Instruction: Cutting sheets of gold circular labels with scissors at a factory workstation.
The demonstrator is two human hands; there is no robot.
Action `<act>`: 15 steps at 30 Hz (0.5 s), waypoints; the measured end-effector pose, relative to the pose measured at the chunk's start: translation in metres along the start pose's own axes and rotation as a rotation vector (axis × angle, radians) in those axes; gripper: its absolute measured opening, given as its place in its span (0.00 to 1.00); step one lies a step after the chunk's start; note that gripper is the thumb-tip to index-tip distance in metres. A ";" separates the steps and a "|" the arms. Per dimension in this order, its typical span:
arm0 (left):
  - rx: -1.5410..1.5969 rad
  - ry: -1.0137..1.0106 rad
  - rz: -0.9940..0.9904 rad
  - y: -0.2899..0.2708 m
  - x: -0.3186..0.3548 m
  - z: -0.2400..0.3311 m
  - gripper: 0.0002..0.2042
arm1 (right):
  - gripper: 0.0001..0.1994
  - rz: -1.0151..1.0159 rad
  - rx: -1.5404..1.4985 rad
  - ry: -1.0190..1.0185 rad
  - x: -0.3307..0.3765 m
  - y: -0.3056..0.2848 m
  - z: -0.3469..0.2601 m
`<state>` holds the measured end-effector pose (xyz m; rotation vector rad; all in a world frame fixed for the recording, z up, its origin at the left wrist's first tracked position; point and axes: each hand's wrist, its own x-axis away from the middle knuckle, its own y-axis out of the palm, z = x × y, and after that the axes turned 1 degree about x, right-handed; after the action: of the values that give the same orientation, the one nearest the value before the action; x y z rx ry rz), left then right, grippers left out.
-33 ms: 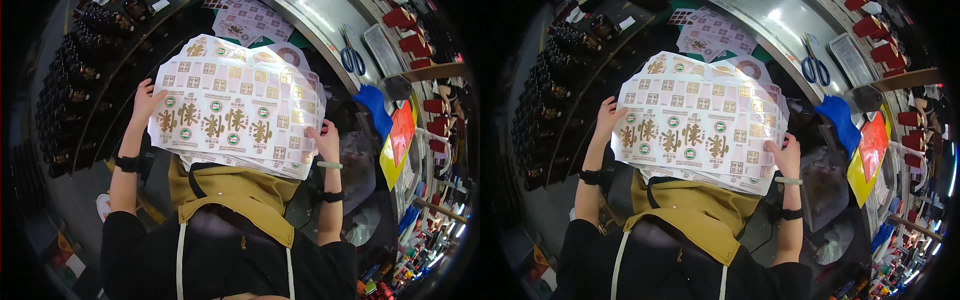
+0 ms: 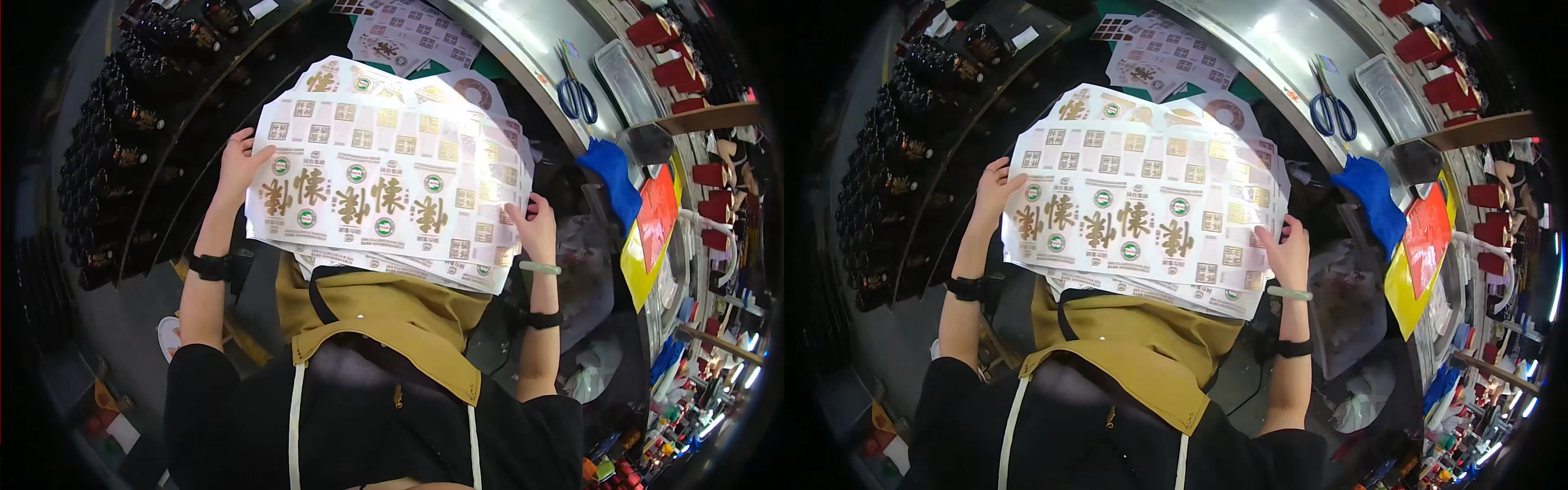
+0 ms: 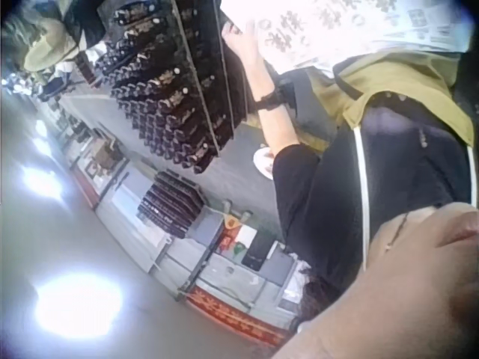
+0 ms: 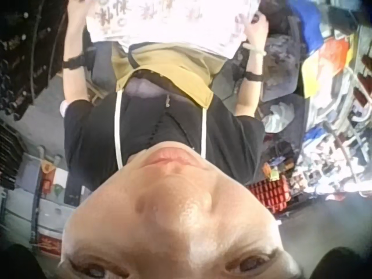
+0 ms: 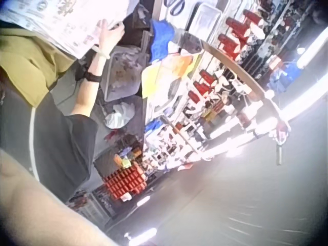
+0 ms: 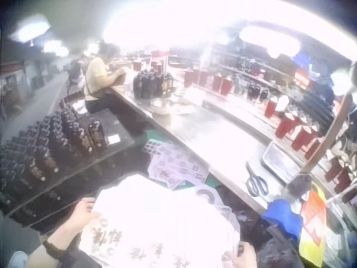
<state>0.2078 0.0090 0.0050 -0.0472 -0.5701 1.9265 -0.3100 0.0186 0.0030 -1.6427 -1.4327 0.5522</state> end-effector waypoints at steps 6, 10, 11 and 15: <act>0.468 -0.234 -0.455 0.005 0.004 0.021 0.24 | 0.37 -0.012 -0.008 -0.011 -0.014 0.014 0.009; 0.030 0.037 -0.443 0.006 0.026 0.022 0.15 | 0.41 -0.060 -0.134 0.055 -0.014 0.008 0.015; 0.062 0.048 -0.447 0.002 0.035 0.022 0.14 | 0.42 -0.075 -0.275 0.116 -0.013 0.005 0.017; 0.116 0.163 -0.412 -0.025 0.075 0.015 0.09 | 0.39 -0.179 -0.632 -0.030 -0.007 -0.010 0.028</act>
<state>0.1929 0.0771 0.0453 -0.0110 -0.3270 1.5340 -0.3392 0.0199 -0.0050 -1.9512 -1.8770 0.0086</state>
